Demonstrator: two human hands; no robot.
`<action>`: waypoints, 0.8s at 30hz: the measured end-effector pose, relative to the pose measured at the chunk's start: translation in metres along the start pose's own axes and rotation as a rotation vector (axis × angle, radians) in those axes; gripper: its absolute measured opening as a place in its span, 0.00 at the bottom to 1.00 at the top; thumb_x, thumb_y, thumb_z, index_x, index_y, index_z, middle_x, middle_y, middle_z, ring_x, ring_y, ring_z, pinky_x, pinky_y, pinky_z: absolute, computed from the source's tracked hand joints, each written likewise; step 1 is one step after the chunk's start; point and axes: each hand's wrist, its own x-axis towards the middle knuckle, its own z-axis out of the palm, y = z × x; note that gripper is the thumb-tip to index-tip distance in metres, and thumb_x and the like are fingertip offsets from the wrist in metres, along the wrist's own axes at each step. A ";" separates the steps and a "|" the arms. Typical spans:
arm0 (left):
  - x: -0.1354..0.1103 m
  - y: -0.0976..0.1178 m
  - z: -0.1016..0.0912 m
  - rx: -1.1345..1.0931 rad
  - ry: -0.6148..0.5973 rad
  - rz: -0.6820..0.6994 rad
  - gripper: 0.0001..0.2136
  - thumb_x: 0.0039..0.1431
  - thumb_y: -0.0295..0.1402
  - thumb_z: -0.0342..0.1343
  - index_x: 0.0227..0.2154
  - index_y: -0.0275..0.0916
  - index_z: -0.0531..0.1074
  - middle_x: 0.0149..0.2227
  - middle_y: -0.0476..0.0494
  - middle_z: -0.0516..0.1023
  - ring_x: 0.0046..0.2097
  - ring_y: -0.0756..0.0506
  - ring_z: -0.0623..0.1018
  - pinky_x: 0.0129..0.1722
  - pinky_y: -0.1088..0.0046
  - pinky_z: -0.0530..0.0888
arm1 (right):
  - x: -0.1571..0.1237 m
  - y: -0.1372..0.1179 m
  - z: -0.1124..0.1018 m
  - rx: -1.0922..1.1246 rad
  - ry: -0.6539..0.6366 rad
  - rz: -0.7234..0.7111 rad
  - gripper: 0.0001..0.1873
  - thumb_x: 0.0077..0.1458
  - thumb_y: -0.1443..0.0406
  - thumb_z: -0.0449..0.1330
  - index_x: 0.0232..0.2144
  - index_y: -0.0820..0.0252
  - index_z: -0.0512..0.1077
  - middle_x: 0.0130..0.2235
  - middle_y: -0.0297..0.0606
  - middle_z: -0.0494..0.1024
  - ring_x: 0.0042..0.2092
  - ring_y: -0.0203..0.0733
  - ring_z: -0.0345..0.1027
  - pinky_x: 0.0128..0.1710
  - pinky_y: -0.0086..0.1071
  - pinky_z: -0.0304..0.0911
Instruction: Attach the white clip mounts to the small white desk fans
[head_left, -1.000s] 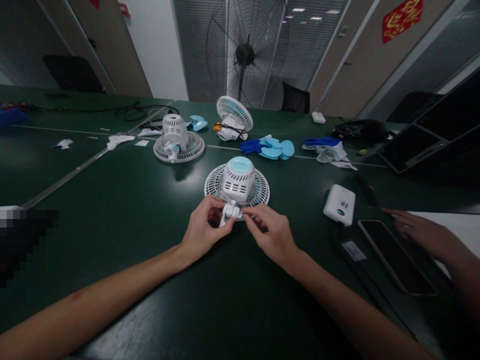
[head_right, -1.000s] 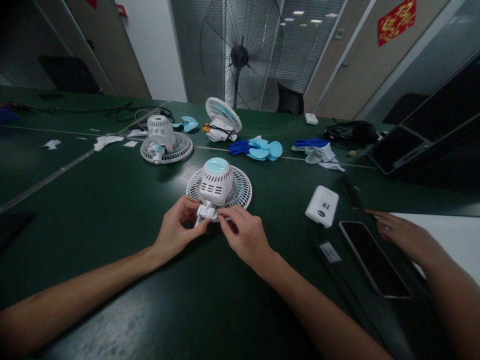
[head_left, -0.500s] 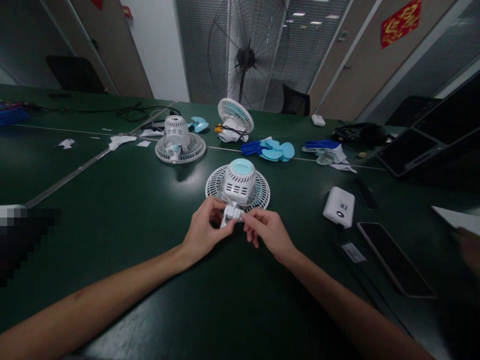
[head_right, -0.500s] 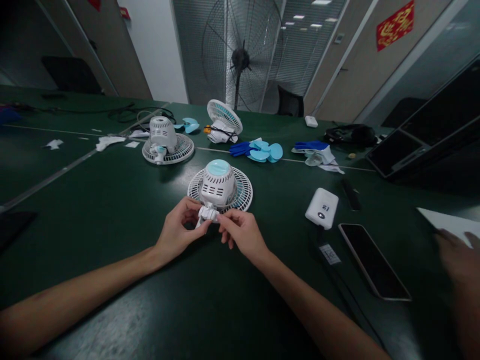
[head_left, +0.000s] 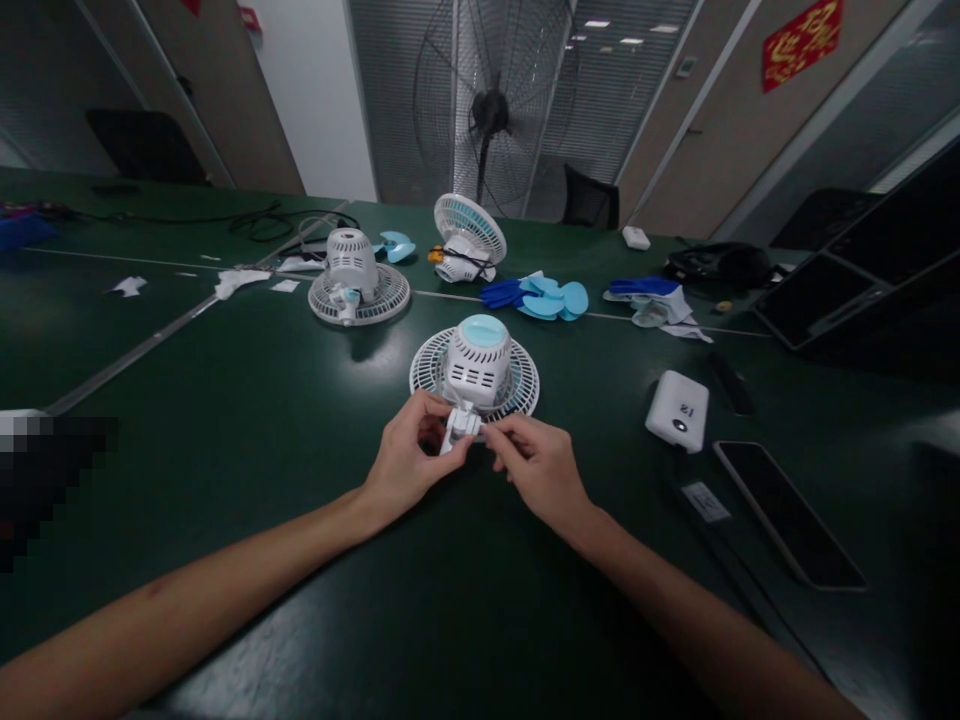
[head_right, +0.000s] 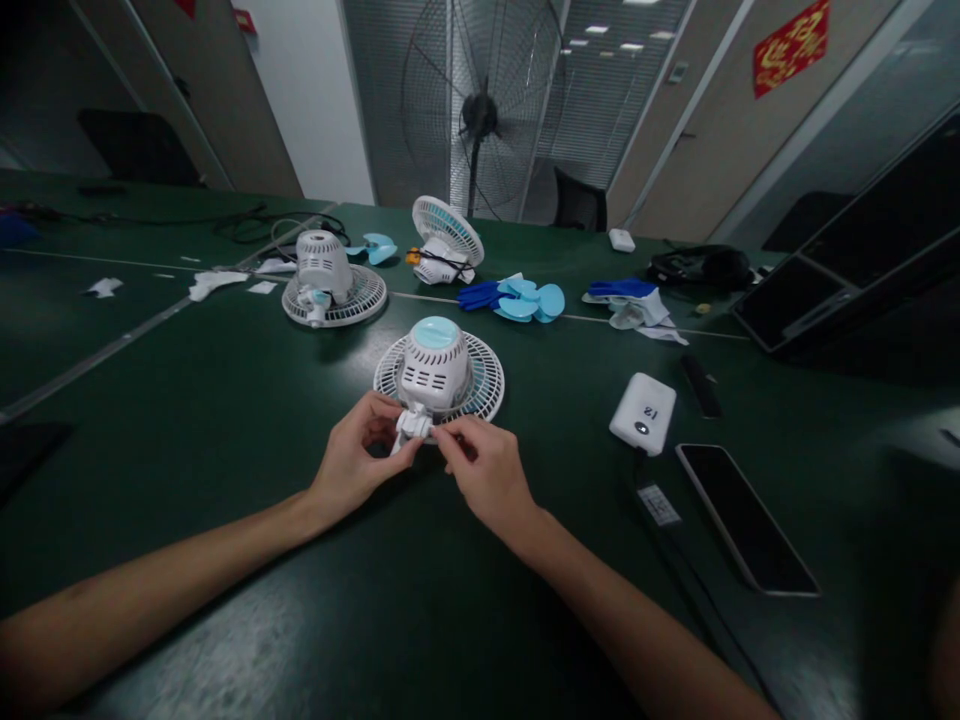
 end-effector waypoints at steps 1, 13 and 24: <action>0.000 -0.001 0.000 0.000 -0.006 -0.001 0.13 0.59 0.33 0.67 0.41 0.39 0.69 0.40 0.46 0.76 0.34 0.49 0.78 0.30 0.75 0.76 | 0.001 -0.002 0.002 0.157 -0.043 0.164 0.16 0.62 0.52 0.63 0.32 0.58 0.77 0.27 0.34 0.74 0.25 0.34 0.65 0.22 0.28 0.60; 0.003 0.020 -0.021 0.559 -0.151 0.165 0.19 0.66 0.29 0.57 0.58 0.50 0.72 0.63 0.38 0.65 0.43 0.45 0.80 0.44 0.61 0.81 | 0.007 0.015 0.003 0.253 0.058 0.166 0.22 0.61 0.47 0.62 0.30 0.59 0.77 0.25 0.31 0.71 0.20 0.31 0.63 0.16 0.25 0.52; -0.031 0.020 -0.144 0.719 -0.031 -0.047 0.11 0.68 0.43 0.55 0.50 0.50 0.75 0.55 0.50 0.75 0.49 0.40 0.79 0.45 0.62 0.78 | -0.002 0.014 0.005 0.011 0.050 0.020 0.20 0.68 0.52 0.57 0.30 0.57 0.78 0.26 0.32 0.73 0.23 0.34 0.67 0.23 0.29 0.59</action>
